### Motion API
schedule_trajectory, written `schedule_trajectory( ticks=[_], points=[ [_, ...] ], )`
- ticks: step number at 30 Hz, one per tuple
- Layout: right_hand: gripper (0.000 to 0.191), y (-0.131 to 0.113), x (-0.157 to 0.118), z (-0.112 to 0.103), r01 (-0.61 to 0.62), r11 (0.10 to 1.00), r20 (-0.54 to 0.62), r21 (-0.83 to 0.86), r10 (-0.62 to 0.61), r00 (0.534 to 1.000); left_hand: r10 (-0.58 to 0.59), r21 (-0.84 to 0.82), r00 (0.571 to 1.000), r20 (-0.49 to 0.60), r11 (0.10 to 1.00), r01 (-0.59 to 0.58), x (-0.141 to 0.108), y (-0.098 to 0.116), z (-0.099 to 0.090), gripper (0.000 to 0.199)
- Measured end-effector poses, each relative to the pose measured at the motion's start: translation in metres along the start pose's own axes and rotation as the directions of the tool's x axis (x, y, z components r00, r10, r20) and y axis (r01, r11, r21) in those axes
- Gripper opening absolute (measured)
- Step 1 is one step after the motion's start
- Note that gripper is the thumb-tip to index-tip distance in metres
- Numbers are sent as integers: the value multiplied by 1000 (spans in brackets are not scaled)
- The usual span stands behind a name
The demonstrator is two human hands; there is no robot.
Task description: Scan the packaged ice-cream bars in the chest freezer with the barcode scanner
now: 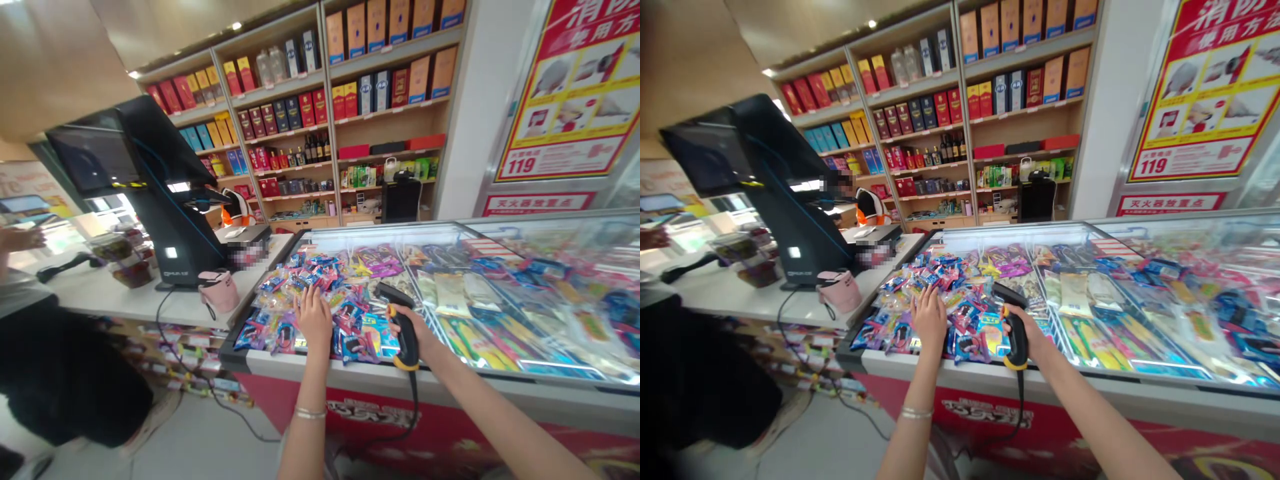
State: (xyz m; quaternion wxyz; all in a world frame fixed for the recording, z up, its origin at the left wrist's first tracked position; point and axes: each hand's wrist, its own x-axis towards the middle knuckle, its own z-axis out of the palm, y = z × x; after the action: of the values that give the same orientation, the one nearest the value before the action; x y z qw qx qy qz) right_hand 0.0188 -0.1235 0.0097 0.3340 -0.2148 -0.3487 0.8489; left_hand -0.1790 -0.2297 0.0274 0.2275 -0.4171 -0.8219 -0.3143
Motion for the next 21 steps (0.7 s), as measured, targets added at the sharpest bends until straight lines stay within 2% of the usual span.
schedule_trajectory(
  ticks=[4,10,17,21],
  points=[
    [16,-2,-1,3,7,1000,13,0,-7,1000,-26,-15,999,35,1000,27,1,1,1,39],
    [15,-6,-6,7,1,999,13,37,-1,1000,7,25,1000,-19,1000,-6,1,2,2,36],
    [15,-5,-3,4,116,986,-30,122,-113,993,27,3,996,-81,1000,-27,3,-2,7,36],
    [16,-7,-6,5,89,989,-48,119,-83,995,7,-36,995,-98,999,-10,3,-3,7,36]
  ],
)
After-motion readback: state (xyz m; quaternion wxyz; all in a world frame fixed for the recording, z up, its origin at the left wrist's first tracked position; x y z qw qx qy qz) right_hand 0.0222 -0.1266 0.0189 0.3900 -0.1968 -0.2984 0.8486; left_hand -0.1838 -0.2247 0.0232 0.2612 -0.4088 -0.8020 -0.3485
